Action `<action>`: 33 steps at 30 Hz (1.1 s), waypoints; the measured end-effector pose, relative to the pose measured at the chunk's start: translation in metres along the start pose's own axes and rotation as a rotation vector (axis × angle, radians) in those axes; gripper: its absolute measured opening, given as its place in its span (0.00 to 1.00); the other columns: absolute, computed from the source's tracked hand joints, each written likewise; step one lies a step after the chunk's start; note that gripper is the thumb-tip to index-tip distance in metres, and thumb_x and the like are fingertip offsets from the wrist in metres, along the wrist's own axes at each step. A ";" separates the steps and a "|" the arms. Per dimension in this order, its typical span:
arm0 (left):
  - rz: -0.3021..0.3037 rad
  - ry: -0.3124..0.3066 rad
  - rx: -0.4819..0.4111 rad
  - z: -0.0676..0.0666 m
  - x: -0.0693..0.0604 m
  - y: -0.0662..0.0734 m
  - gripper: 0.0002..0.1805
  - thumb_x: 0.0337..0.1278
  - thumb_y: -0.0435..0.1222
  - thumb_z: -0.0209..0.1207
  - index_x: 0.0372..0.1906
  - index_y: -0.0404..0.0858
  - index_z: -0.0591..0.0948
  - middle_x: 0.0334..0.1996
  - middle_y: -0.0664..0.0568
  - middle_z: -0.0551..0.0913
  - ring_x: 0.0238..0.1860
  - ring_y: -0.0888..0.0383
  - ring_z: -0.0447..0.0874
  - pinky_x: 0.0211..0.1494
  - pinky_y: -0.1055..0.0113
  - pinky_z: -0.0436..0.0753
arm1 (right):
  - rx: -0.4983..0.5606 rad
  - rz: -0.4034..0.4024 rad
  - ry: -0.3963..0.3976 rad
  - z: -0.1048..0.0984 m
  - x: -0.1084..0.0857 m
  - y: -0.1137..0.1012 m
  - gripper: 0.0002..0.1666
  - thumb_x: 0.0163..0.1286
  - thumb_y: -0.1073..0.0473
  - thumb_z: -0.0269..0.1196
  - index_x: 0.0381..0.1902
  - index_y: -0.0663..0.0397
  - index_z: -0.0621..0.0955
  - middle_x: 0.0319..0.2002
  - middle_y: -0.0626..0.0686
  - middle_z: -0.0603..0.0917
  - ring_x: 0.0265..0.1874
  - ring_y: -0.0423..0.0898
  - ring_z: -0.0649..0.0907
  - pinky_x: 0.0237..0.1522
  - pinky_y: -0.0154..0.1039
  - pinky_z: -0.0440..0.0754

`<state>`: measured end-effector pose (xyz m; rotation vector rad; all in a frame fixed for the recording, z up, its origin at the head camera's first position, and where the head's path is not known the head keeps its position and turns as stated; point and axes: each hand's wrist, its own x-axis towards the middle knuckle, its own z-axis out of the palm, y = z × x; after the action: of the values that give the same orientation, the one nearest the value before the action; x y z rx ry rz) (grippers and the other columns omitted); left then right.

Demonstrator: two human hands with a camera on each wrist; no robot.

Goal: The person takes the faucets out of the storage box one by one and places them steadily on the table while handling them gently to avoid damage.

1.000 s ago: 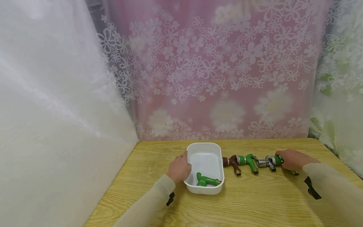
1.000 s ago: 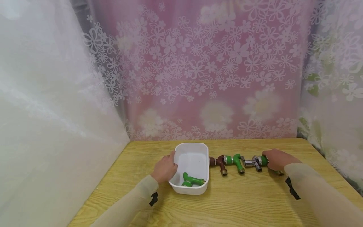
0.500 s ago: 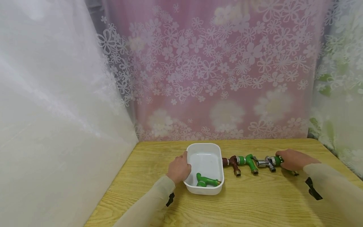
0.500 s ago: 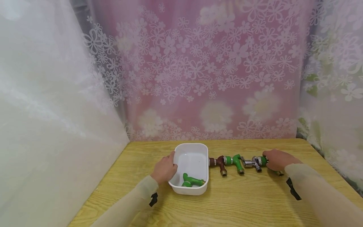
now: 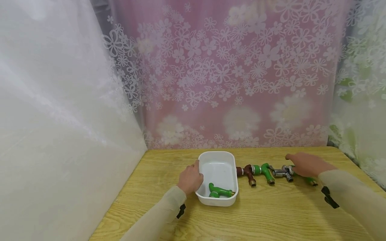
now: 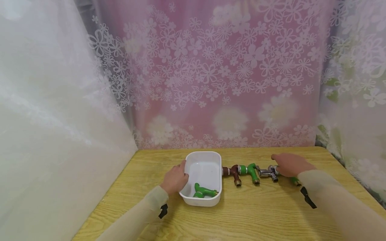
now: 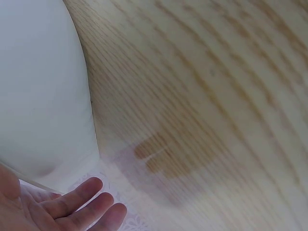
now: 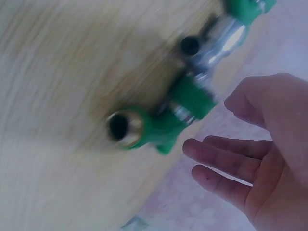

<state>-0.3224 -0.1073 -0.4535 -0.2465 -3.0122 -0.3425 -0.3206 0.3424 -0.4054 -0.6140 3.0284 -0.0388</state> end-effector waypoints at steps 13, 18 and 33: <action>-0.003 -0.007 -0.002 -0.001 -0.001 -0.001 0.34 0.68 0.42 0.51 0.76 0.36 0.61 0.58 0.41 0.81 0.52 0.49 0.83 0.50 0.52 0.85 | -0.049 -0.164 0.066 -0.016 0.028 -0.070 0.24 0.67 0.61 0.65 0.60 0.57 0.79 0.46 0.60 0.84 0.30 0.45 0.82 0.26 0.41 0.77; -0.006 -0.006 -0.002 -0.001 -0.001 0.000 0.34 0.68 0.42 0.51 0.76 0.36 0.61 0.58 0.41 0.81 0.53 0.49 0.83 0.50 0.51 0.85 | -0.049 -0.203 0.057 -0.021 0.035 -0.095 0.24 0.68 0.60 0.63 0.62 0.54 0.78 0.49 0.58 0.84 0.33 0.46 0.83 0.31 0.45 0.81; -0.015 -0.019 0.009 -0.001 0.001 0.001 0.35 0.68 0.41 0.50 0.77 0.37 0.60 0.58 0.42 0.81 0.53 0.50 0.82 0.49 0.52 0.85 | -0.071 -0.336 0.059 -0.031 0.051 -0.149 0.20 0.70 0.61 0.61 0.59 0.49 0.80 0.41 0.53 0.84 0.28 0.41 0.79 0.29 0.40 0.78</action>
<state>-0.3227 -0.1061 -0.4525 -0.2278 -3.0346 -0.3294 -0.3109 0.1859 -0.3712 -1.1392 2.9543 0.0393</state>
